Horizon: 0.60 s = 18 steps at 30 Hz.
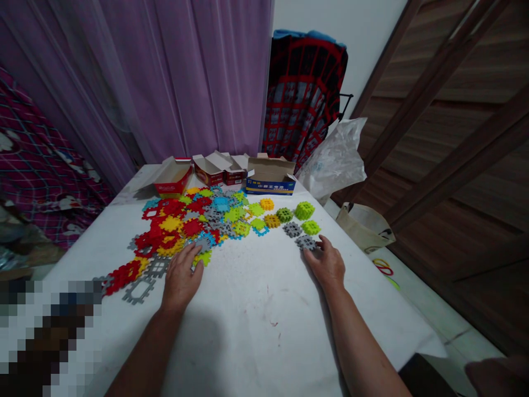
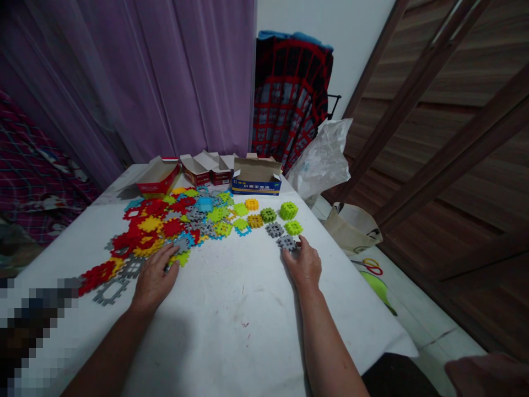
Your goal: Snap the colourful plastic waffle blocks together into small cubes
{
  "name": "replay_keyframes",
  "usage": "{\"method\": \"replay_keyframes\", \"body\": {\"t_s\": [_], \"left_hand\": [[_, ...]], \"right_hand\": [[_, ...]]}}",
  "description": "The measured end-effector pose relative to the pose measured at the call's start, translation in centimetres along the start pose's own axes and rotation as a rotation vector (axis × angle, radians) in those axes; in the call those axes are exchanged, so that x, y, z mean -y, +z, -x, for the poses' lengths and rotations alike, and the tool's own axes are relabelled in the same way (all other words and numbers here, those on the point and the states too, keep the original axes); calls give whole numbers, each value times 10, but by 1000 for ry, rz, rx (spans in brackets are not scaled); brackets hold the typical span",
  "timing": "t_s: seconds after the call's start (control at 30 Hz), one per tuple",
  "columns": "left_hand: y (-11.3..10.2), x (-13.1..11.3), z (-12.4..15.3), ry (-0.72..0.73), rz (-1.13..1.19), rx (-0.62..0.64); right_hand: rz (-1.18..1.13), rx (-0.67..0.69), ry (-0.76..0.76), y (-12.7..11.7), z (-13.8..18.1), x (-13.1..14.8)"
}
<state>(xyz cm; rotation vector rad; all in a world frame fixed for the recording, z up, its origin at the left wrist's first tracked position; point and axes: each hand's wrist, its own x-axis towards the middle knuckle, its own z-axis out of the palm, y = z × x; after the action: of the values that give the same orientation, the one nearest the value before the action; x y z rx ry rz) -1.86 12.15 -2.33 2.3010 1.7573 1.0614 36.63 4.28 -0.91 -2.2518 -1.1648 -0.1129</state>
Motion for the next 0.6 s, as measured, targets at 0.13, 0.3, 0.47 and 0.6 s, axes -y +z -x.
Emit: {"method": "replay_keyframes", "body": {"t_s": [0.13, 0.3, 0.47, 0.6], "left_hand": [[0, 0, 0, 11, -1, 9], [2, 1, 1, 6, -5, 7], [4, 1, 1, 21, -22, -21], [4, -1, 2, 31, -33, -36]], "right_hand": [[-11, -14, -17, 2, 0, -4], [-45, -169, -127, 8, -1, -11], [-150, -233, -429, 21, 8, 15], [-202, -50, -694, 40, 24, 71]]}}
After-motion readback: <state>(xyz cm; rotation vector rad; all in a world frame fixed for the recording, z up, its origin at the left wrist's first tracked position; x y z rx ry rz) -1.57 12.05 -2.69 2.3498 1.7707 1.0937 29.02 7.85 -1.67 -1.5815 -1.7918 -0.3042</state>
